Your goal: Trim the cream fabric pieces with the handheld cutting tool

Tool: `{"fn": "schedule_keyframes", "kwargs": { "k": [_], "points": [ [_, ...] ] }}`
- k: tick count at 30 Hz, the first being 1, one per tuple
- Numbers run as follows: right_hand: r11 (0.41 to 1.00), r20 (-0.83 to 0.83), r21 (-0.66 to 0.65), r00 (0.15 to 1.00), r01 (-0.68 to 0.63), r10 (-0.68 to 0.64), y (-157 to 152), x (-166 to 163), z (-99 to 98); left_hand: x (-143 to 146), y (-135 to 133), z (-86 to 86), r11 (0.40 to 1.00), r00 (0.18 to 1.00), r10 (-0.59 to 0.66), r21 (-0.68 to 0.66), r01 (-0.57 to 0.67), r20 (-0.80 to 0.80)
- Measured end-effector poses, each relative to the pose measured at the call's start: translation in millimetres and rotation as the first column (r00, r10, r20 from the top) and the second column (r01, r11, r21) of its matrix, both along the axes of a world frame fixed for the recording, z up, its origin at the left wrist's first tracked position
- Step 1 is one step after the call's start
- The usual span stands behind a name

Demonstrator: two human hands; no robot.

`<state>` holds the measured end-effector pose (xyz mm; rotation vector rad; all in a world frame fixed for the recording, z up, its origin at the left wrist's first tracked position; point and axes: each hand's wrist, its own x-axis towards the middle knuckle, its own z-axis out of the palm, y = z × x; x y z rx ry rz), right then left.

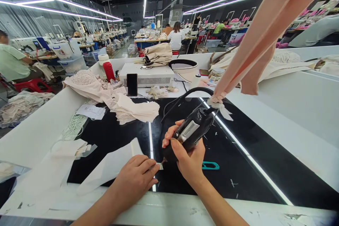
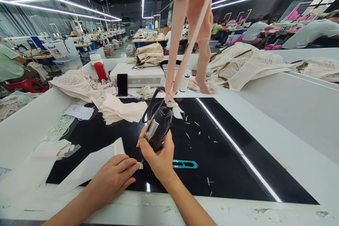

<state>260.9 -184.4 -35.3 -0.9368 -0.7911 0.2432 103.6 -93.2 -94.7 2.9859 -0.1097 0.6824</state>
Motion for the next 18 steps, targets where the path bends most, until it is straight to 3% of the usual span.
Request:
{"fn": "schedule_keyframes", "kwargs": {
  "k": [18],
  "points": [
    [1.000,-0.028,-0.015,0.999,-0.026,0.026,-10.7,-3.5,-0.7,-1.9,3.5,1.3,0.999,0.999,-0.026,-0.035,0.027,0.034]
  ]
}}
